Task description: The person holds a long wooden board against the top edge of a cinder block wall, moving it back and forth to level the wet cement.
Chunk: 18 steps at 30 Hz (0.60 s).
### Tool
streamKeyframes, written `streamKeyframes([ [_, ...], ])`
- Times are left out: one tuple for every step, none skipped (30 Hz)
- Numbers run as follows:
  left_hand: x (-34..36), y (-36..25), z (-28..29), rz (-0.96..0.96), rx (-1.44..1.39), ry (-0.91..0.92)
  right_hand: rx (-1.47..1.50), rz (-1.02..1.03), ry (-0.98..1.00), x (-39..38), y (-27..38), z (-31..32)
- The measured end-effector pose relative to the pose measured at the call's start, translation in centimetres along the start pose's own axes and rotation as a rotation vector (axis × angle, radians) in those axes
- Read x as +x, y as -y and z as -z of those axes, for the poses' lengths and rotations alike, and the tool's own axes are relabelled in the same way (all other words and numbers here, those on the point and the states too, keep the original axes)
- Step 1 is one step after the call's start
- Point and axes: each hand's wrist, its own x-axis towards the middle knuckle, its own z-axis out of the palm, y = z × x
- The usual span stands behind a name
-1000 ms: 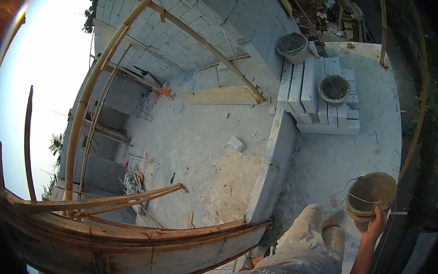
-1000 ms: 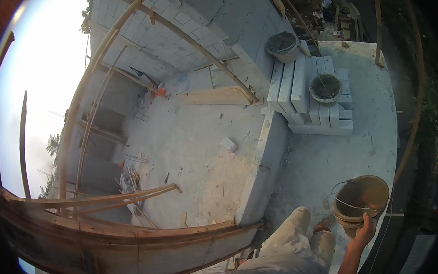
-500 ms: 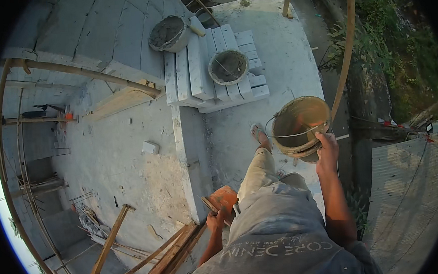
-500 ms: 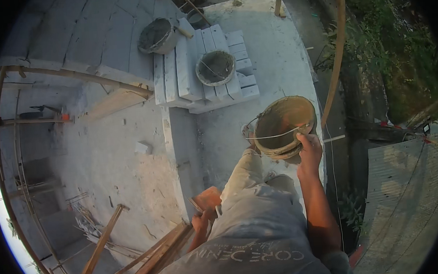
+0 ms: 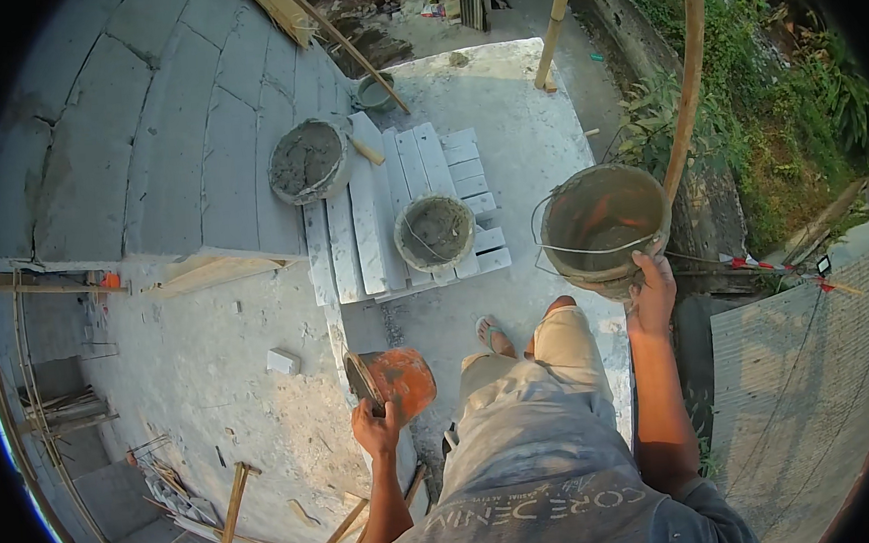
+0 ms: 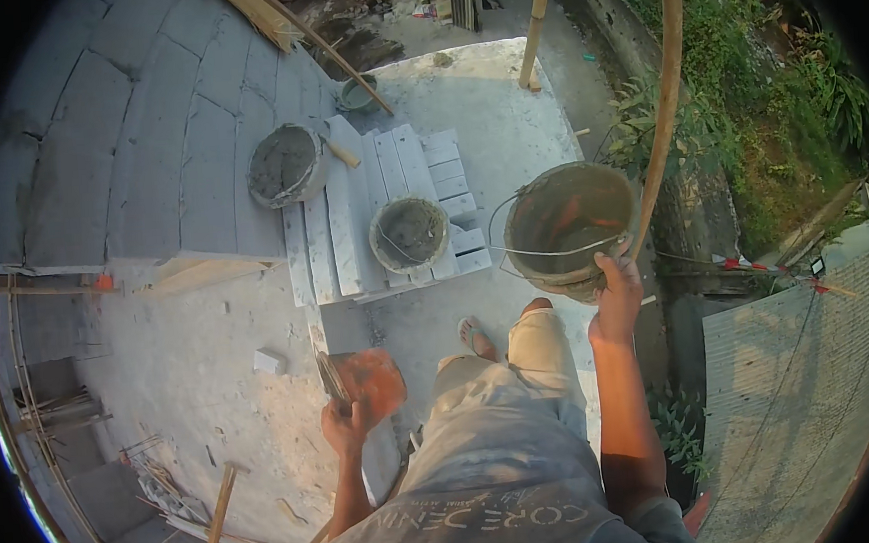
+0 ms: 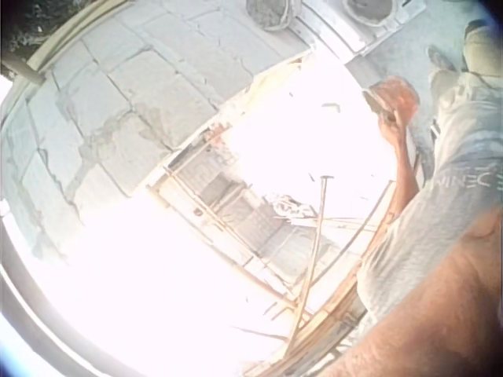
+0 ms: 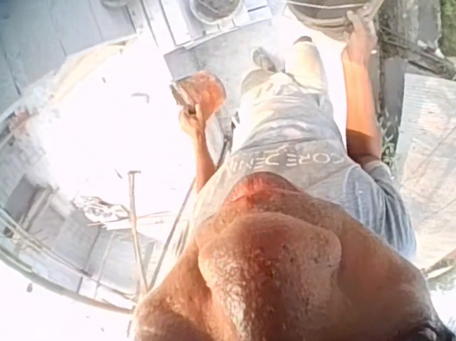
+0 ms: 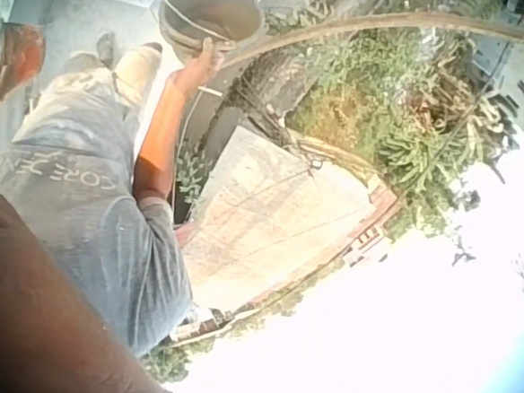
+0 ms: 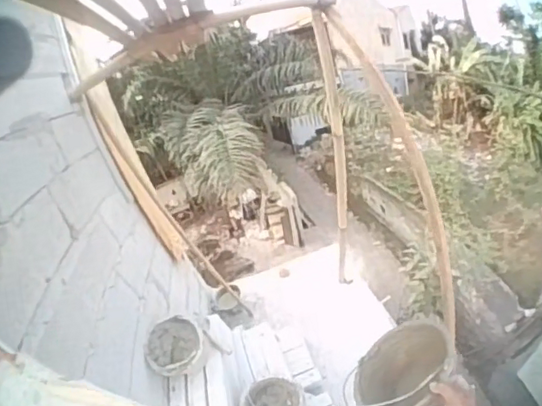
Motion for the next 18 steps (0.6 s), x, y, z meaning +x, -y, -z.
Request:
streamKeyframes([
  [1.5,-1.5,0.5,-0.057,-0.012,-0.042,-0.008,-0.002,0.004,0.6,0.6,-0.9],
  [2.9,-3.0,1.0,-0.048,-0.013,-0.037,-0.008,0.005,-0.031,1.3,1.3,-2.0],
  [4.2,-4.7,1.6,-0.085,0.001,-0.061,-0.01,0.012,-0.072,2.2,2.1,-2.7],
  [5.4,-6.4,2.3,-0.121,0.017,-0.082,-0.024,0.005,-0.075,3.3,2.3,-2.7],
  [6.6,-8.3,2.9,-0.111,0.019,-0.069,-0.04,0.0,-0.039,4.7,2.0,-2.3],
  [7.9,-10.5,3.6,-0.145,0.013,-0.13,-0.057,-0.005,-0.003,6.2,1.7,-1.9],
  [9.0,-12.8,4.3,-0.179,0.008,-0.195,-0.031,-0.019,0.008,7.8,1.2,-1.6],
  [10.3,-15.0,4.9,-0.163,0.012,-0.187,-0.046,-0.03,0.012,8.7,1.5,-1.9],
  [11.7,-17.5,5.2,-0.155,-0.03,-0.164,-0.082,-0.028,0.023,9.5,1.9,-2.6],
  [12.8,-19.7,5.6,-0.142,-0.068,-0.14,-0.121,-0.033,0.036,10.2,2.1,-3.0],
  [14.2,-21.9,5.5,-0.163,-0.059,-0.15,-0.089,0.0,0.087,11.5,1.5,-3.2],
  [15.3,-24.0,5.4,-0.183,-0.052,-0.148,-0.102,-0.015,0.083,12.6,1.3,-3.4],
  [16.3,-26.4,5.4,-0.225,-0.083,-0.146,-0.191,0.025,0.146,13.5,1.6,-3.1],
  [17.5,-28.8,5.4,-0.269,-0.114,-0.15,-0.274,0.066,0.215,14.4,2.0,-3.1],
  [18.2,-30.8,5.6,-0.263,-0.108,-0.136,-0.303,0.034,0.28,14.8,2.9,-3.7],
  [19.3,-32.9,5.3,-0.321,-0.151,-0.167,-0.307,0.033,0.272,15.3,3.4,-3.9],
  [20.5,-35.0,4.7,-0.381,-0.195,-0.203,-0.446,0.103,0.308,16.3,3.7,-4.2],
  [21.6,-37.0,4.3,-0.387,-0.203,-0.203,-0.585,0.174,0.341,17.3,4.1,-4.6],
])
